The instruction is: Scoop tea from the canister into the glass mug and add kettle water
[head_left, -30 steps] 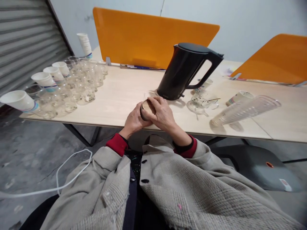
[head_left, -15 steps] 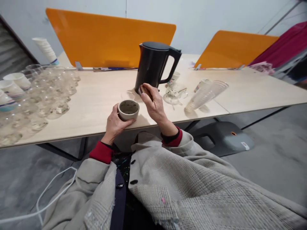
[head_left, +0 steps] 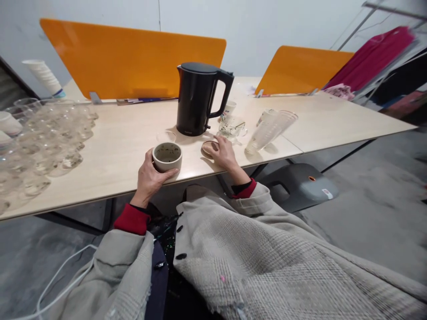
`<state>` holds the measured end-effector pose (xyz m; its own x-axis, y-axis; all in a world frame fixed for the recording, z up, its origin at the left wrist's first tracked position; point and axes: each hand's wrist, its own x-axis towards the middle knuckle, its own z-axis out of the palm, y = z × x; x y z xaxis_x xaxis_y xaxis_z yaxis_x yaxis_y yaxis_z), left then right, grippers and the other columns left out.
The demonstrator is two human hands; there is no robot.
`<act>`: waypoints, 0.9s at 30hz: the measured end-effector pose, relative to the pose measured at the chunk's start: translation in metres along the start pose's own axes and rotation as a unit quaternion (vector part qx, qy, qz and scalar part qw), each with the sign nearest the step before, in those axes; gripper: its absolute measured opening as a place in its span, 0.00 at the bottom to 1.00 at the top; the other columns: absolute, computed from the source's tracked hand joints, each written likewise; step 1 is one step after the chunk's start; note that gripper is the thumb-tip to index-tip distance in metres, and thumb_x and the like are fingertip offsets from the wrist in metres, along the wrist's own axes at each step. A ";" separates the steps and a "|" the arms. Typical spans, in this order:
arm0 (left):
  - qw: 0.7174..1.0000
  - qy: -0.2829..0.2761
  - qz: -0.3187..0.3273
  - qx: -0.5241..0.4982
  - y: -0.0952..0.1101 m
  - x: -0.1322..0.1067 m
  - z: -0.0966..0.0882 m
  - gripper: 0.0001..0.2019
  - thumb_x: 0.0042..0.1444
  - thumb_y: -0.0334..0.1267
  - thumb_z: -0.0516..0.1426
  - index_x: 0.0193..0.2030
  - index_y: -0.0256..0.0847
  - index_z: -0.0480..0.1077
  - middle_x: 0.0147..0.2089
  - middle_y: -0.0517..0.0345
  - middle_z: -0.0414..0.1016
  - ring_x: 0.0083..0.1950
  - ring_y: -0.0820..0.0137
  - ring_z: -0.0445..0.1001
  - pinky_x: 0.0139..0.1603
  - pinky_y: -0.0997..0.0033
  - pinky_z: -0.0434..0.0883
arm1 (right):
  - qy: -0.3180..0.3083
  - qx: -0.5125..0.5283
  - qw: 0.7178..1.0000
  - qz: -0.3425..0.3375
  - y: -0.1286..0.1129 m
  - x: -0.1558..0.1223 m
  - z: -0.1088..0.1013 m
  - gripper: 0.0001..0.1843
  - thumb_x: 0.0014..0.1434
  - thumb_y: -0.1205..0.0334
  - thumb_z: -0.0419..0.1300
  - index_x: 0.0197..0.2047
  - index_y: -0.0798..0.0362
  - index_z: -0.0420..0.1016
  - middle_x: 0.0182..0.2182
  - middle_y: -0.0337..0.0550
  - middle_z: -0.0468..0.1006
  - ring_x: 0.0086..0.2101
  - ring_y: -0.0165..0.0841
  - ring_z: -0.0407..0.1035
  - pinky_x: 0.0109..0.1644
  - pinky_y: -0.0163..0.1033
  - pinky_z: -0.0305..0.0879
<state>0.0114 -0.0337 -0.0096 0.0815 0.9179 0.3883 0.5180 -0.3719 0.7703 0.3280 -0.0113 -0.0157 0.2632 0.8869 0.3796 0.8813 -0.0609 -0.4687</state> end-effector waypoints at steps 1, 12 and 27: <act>1.000 0.001 0.001 0.001 0.000 0.000 0.000 0.46 0.46 0.50 0.77 0.70 0.48 0.65 0.65 0.49 0.84 0.66 0.51 0.84 0.66 0.53 0.80 | 0.027 0.011 0.999 0.018 0.003 0.002 -0.005 0.36 0.72 0.45 0.65 0.74 0.60 0.71 0.68 0.68 0.76 0.64 0.51 0.74 0.71 0.52 0.71; 1.000 0.001 -0.003 -0.015 0.000 -0.001 -0.001 0.47 0.45 0.50 0.77 0.70 0.47 0.65 0.66 0.47 0.83 0.65 0.51 0.84 0.67 0.52 0.79 | 0.120 0.131 0.969 0.174 -0.007 0.043 -0.044 0.41 0.77 0.56 0.51 0.82 0.72 0.46 0.49 0.63 0.87 0.42 0.43 0.86 0.46 0.42 0.78; 1.000 0.008 -0.003 0.000 -0.003 0.000 0.000 0.47 0.45 0.53 0.78 0.70 0.49 0.66 0.65 0.48 0.84 0.63 0.49 0.85 0.65 0.50 0.81 | 0.126 -0.194 0.973 -0.019 0.027 0.061 -0.088 0.24 0.76 0.64 0.47 0.64 0.52 0.79 0.61 0.62 0.79 0.63 0.56 0.69 0.65 0.64 0.69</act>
<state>0.0103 -0.0322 -0.0119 0.0638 0.9180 0.3914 0.5185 -0.3656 0.7729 0.4027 0.0006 0.0648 0.2728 0.7548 0.5966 0.9610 -0.2429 -0.1322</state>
